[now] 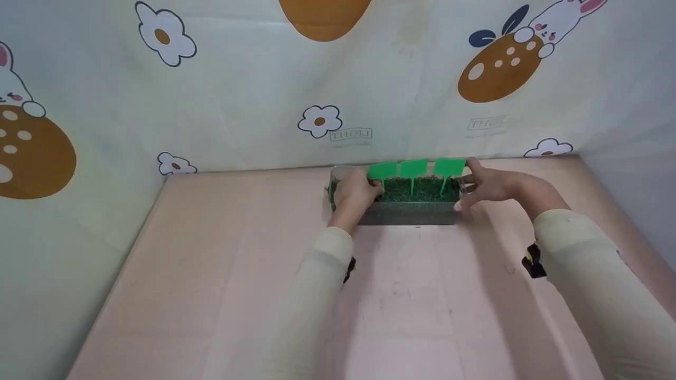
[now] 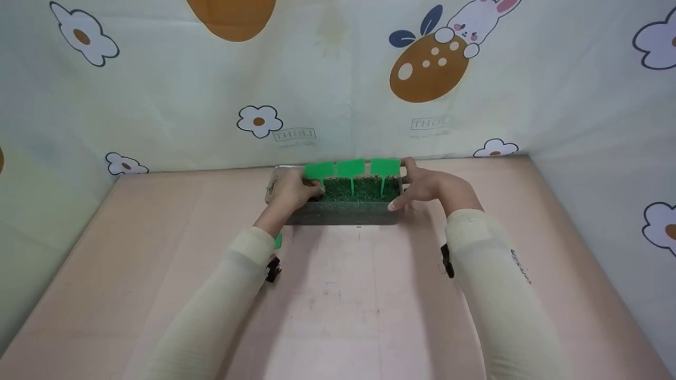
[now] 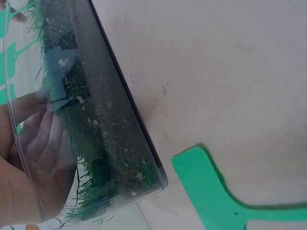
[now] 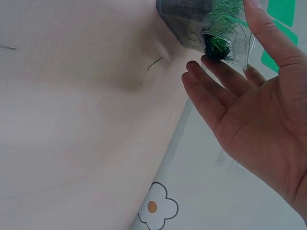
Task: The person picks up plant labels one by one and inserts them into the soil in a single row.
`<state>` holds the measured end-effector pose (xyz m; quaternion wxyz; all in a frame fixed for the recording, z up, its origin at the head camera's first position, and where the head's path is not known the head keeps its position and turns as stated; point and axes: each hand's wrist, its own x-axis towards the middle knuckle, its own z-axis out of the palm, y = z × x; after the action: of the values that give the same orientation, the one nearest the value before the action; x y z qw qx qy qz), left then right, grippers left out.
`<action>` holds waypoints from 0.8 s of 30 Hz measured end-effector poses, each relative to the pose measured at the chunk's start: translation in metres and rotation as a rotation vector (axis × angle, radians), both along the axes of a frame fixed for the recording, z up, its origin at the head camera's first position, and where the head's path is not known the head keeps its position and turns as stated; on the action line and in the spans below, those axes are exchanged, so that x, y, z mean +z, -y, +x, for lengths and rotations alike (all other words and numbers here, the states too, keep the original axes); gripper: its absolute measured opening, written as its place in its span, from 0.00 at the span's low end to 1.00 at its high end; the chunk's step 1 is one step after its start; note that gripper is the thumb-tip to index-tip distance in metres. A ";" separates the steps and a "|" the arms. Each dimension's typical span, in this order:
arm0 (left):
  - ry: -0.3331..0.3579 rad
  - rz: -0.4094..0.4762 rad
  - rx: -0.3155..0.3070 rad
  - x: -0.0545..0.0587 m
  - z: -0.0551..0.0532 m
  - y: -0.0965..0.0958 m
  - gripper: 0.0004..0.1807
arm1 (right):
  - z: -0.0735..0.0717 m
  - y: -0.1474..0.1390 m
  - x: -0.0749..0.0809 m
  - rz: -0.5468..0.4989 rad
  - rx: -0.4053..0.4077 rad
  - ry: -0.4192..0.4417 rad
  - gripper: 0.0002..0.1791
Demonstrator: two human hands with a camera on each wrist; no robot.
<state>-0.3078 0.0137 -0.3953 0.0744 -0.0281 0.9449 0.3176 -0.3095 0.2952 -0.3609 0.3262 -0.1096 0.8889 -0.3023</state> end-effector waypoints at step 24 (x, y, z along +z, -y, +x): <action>-0.035 0.116 -0.018 0.017 0.007 0.013 0.13 | 0.001 0.001 0.001 -0.011 0.005 0.018 0.62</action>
<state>-0.3013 0.0012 -0.3781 0.0624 -0.0095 0.9263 0.3715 -0.3086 0.2946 -0.3595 0.3343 -0.1110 0.8840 -0.3074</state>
